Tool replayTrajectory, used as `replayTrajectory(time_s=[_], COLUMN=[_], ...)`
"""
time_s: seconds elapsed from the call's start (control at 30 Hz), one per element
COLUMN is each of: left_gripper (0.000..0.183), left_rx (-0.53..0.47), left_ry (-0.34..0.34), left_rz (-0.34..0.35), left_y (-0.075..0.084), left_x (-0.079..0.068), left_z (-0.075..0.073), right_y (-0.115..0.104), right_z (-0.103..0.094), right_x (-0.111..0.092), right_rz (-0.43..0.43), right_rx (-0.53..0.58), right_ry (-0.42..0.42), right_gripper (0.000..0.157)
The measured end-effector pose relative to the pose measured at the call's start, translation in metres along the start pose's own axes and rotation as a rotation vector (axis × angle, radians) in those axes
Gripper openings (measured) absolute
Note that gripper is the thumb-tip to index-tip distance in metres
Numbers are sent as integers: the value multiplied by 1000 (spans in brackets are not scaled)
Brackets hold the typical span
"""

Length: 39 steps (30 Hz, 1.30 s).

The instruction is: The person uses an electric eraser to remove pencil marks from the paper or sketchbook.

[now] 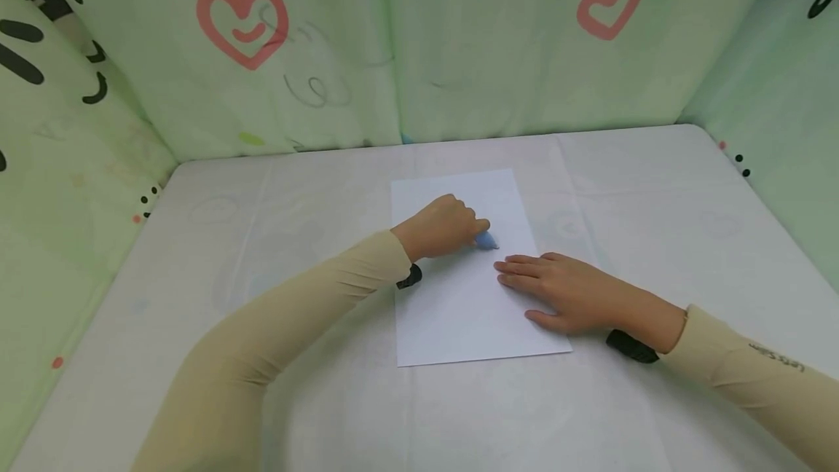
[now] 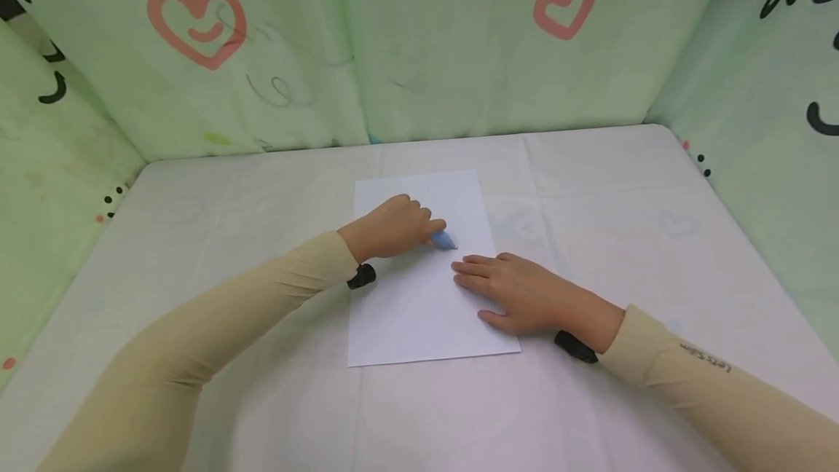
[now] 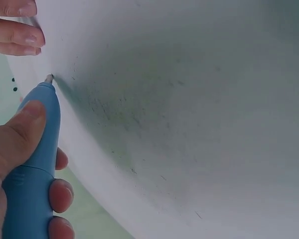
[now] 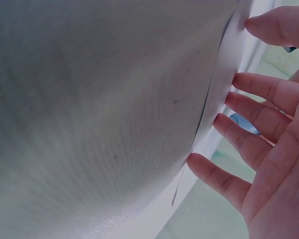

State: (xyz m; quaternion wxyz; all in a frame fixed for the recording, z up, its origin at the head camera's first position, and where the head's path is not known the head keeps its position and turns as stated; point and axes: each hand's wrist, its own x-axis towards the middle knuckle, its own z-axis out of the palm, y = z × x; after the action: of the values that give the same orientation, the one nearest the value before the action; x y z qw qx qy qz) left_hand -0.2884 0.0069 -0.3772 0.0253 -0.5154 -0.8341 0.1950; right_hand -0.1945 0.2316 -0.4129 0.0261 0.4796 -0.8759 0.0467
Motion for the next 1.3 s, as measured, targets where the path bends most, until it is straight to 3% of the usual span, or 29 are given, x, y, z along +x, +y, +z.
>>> replayTrajectory(time_s=[0.6, 1.13, 1.3], left_gripper=[25, 25, 25], left_rx=[-20, -16, 2], left_ry=[-47, -36, -58], left_rz=[-9, -3, -31], left_y=[1, 3, -1], left_x=[5, 7, 3], left_z=[-4, -4, -3], right_y=[0, -1, -1], right_z=[-3, -3, -3], right_x=[1, 0, 0], right_rz=[-5, 0, 14], right_rx=[9, 13, 14], right_ry=[-15, -2, -12], right_gripper=[51, 52, 52])
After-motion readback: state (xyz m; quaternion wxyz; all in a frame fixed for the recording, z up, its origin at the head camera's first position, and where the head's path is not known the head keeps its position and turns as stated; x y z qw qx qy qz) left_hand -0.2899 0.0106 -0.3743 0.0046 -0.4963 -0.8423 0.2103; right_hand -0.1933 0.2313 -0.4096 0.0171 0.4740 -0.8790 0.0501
